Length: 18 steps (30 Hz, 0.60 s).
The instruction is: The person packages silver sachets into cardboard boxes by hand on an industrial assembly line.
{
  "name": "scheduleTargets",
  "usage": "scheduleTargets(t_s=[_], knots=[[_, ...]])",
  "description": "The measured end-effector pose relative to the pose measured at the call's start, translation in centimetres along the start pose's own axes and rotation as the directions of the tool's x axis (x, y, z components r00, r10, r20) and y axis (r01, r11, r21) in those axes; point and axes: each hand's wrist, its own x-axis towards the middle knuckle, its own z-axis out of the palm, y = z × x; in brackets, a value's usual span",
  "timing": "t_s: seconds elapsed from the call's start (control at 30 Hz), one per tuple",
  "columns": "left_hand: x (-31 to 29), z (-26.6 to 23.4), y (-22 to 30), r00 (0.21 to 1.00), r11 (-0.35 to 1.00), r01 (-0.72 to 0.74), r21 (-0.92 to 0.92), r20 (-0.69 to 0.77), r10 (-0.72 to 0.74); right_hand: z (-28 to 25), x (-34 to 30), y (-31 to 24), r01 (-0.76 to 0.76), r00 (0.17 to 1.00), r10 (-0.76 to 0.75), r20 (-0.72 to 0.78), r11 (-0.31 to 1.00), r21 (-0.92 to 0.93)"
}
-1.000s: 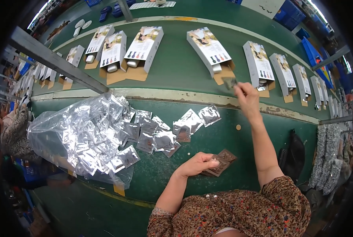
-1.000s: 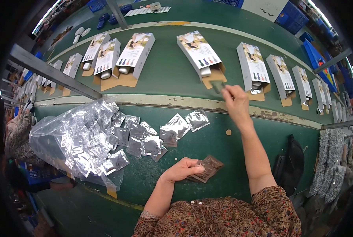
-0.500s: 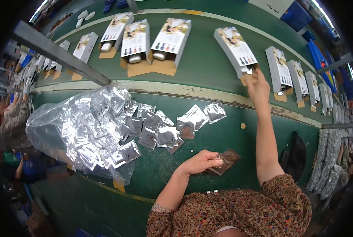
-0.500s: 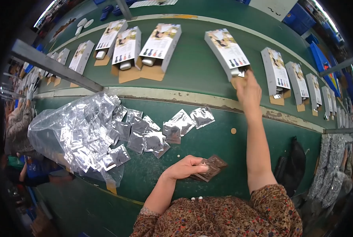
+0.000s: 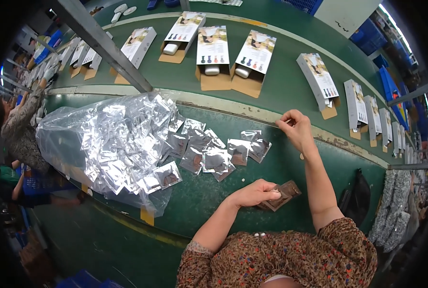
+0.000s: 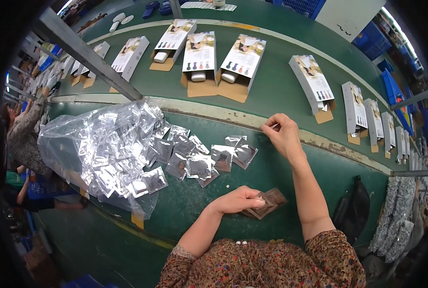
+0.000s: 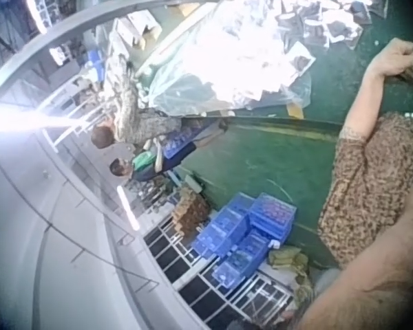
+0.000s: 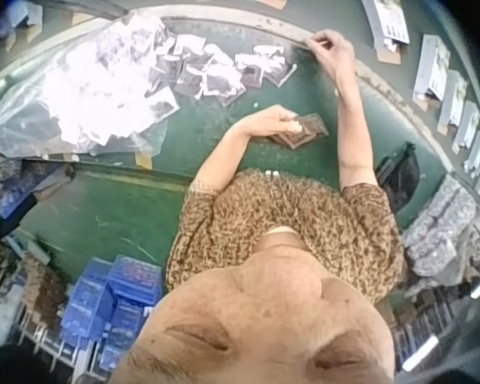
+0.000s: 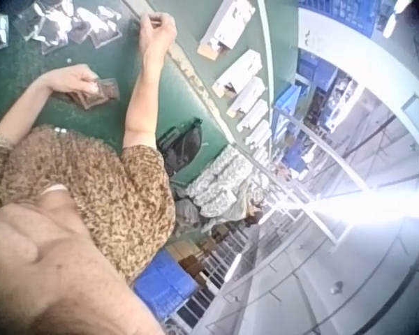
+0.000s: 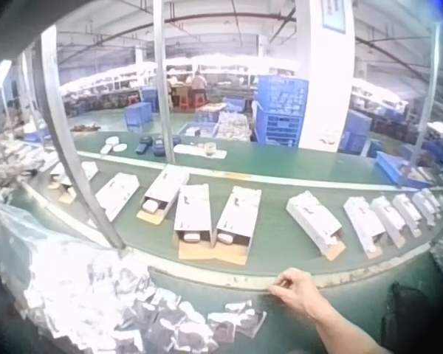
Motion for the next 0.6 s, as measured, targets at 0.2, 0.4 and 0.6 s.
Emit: scheduleTargets(t_s=[0.2,0.4,0.6], knots=[[0.9,-0.2,0.5,0.998,0.999,-0.024,-0.025,0.055,0.026,2.1,-3.0,-3.0,0.160,0.976,-0.081,0.203,0.897,-0.413],[0.4,-1.3,0.8,0.999,1.000,0.009,-0.013,0.047,-0.009,2.6,-2.8,-1.3,0.125,0.955,-0.021,0.295,0.932,-0.340],[-1.4,-2.1,1.0,0.997,0.968,0.001,-0.249,-0.077,-0.021,0.2,-0.5,-1.1,0.232,0.969,-0.245,-0.032,0.947,-0.224]])
